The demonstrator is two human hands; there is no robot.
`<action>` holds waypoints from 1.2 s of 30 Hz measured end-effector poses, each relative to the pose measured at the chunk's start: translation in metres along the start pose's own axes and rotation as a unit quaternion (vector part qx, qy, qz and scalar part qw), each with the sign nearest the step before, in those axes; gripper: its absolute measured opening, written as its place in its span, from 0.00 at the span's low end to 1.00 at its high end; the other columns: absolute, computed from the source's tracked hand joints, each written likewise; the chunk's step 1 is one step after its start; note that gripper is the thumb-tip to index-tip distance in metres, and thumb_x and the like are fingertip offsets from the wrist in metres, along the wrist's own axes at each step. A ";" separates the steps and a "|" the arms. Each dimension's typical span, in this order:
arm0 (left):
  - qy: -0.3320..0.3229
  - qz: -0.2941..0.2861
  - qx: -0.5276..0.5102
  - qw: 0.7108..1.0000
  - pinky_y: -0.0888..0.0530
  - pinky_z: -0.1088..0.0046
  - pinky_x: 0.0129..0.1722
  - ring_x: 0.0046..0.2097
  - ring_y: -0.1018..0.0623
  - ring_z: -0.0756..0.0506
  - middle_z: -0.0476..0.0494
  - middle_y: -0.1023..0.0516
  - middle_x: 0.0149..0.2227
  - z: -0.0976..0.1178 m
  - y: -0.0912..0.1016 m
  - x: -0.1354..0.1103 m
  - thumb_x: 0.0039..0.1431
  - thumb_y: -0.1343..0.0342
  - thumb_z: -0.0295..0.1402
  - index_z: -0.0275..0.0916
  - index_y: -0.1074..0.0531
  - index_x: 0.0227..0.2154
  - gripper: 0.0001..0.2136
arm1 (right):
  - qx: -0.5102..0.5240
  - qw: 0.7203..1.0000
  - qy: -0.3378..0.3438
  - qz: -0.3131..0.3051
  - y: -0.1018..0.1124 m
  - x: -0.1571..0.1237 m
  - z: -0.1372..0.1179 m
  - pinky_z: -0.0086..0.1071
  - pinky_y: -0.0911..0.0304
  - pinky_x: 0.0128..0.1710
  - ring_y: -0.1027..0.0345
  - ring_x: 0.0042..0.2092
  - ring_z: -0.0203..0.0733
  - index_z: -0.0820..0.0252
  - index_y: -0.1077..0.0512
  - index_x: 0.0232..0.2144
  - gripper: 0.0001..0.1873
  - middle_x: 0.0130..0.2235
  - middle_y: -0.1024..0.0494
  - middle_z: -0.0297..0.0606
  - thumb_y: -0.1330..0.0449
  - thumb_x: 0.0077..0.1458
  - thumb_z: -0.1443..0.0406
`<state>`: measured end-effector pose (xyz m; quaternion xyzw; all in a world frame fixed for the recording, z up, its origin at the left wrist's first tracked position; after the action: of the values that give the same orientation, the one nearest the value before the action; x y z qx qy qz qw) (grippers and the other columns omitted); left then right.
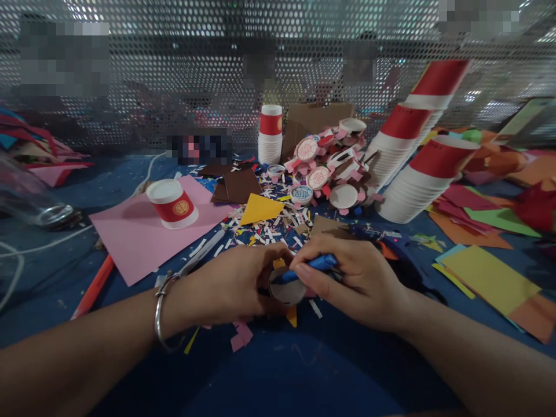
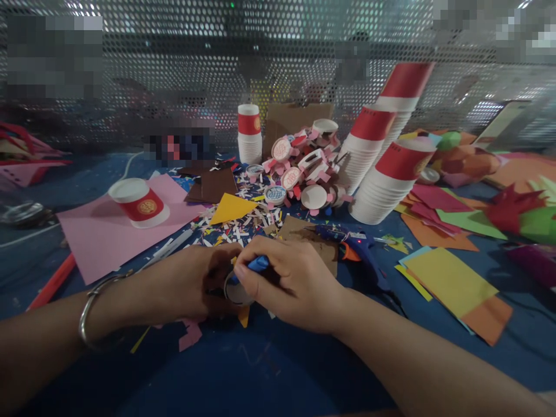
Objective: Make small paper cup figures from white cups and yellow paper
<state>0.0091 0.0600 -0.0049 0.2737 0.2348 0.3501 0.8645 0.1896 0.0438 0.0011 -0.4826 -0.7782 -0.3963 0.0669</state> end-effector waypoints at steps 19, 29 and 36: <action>0.037 -0.049 -0.159 0.985 0.32 0.77 0.24 0.28 0.27 0.50 0.55 0.25 0.31 -0.014 -0.008 -0.001 0.56 0.35 0.35 0.46 0.31 0.47 0.17 | -0.165 0.981 0.099 -0.017 0.003 -0.002 -0.007 0.30 0.40 0.31 0.31 0.28 0.34 0.61 0.29 0.37 0.04 0.29 0.23 0.33 0.43 0.65 0.70; 0.038 -0.055 -0.138 0.988 0.36 0.79 0.19 0.23 0.30 0.52 0.60 0.29 0.25 -0.007 -0.006 -0.001 0.55 0.32 0.35 0.45 0.32 0.48 0.20 | -0.224 0.970 0.091 -0.015 0.009 -0.002 -0.010 0.33 0.44 0.27 0.32 0.25 0.36 0.60 0.30 0.33 0.06 0.25 0.25 0.32 0.45 0.64 0.68; 0.030 -0.045 -0.056 0.997 0.40 0.77 0.17 0.20 0.30 0.51 0.59 0.29 0.21 -0.004 -0.004 -0.001 0.54 0.33 0.39 0.45 0.31 0.49 0.21 | -0.173 0.983 0.057 0.009 0.012 -0.001 -0.012 0.30 0.46 0.25 0.40 0.22 0.31 0.59 0.31 0.29 0.09 0.22 0.30 0.29 0.44 0.63 0.69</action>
<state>0.0081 0.0585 -0.0097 0.2039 0.2526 0.3312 0.8860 0.1966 0.0375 0.0153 -0.4706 -0.6883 -0.5513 0.0299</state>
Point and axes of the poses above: each hand's wrist, its own x-axis towards the middle knuckle, its own y-axis out of the back of the hand, z = x × y, the point moved 3 cm from there along x, towards the middle knuckle
